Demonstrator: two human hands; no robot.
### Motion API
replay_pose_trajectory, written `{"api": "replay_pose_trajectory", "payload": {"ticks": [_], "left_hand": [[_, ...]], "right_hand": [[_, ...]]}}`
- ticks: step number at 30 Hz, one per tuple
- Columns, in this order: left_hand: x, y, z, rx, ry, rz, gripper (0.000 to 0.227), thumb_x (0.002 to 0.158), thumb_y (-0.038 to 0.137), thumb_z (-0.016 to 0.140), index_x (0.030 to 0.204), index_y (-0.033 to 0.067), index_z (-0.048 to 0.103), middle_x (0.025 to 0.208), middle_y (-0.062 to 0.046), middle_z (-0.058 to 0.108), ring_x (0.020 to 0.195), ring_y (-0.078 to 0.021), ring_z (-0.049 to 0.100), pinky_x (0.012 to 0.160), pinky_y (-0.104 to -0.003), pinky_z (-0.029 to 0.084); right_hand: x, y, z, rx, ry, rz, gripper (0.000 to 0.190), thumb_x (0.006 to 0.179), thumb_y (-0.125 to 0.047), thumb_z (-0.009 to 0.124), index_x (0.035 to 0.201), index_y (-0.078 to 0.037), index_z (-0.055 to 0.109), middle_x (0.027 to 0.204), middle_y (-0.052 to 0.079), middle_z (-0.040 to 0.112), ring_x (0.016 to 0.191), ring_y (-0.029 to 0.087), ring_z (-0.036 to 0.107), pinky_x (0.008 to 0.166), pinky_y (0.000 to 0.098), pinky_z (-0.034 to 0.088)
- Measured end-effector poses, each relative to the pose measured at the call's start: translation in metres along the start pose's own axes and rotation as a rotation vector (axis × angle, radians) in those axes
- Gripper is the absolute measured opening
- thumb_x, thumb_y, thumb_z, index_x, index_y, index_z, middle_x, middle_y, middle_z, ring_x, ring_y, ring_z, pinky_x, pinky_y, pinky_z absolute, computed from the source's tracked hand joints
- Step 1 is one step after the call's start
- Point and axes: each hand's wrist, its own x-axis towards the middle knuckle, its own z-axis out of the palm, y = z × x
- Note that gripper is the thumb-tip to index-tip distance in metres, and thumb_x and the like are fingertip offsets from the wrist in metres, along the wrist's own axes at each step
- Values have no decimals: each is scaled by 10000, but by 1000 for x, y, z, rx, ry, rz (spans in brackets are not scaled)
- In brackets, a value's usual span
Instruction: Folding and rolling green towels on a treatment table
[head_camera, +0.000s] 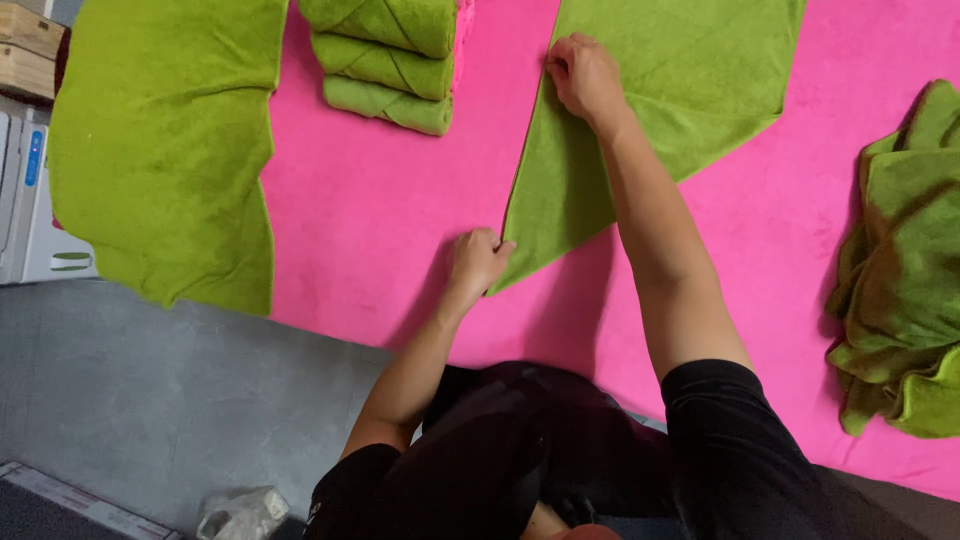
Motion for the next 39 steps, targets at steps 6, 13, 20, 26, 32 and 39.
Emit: {"api": "replay_pose_trajectory", "payload": {"ticks": [6,13,20,26,32,39], "left_hand": [[-29,-36,15,23,5,77,474,908,369,764,571,131,529,560,-137,621,577,-362,644,584,-546,421],[-46,-49,10,13,-50,45,479,896,282,773,548,113,490,557,-192,554,560,-386,626,579,-550,388],[-51,-41,2,240,-144,49,32,871,142,657,864,113,668,854,-189,748,859,-469,716,698,-605,532],[-24,-19,-3,231,-31,259,243,922,160,636,1099,12,714,1050,-251,715,1134,-446,678,991,-551,515],[91,110,12,238,300,634,561,1125,325,493,1536,-12,315,1617,-241,227,1515,-409,225,1261,-573,194],[130,134,8,633,169,439,896,1123,710,271,1703,78,14,1746,-194,-63,1639,-370,-7,1290,-647,17]], "right_hand": [[-1,0,4,-16,2,57,86,959,-100,619,921,-78,693,881,140,677,838,420,642,598,553,480],[-1,-7,2,-24,28,32,147,953,-95,588,929,-74,732,877,162,680,810,435,646,591,567,481],[-40,-58,-41,-79,116,-77,213,1047,-115,673,1218,10,689,1117,210,666,958,392,613,762,502,494],[-150,-99,-63,-74,102,-74,224,958,-112,747,1161,-19,731,1259,222,678,1216,445,630,953,551,518],[-218,-116,-36,-112,-84,107,613,1050,-343,592,1554,-18,467,1662,214,372,1547,439,319,1211,643,285],[-183,-103,-151,36,-123,528,652,997,-380,414,1527,-4,366,1697,240,251,1576,409,169,1290,612,26]]}}
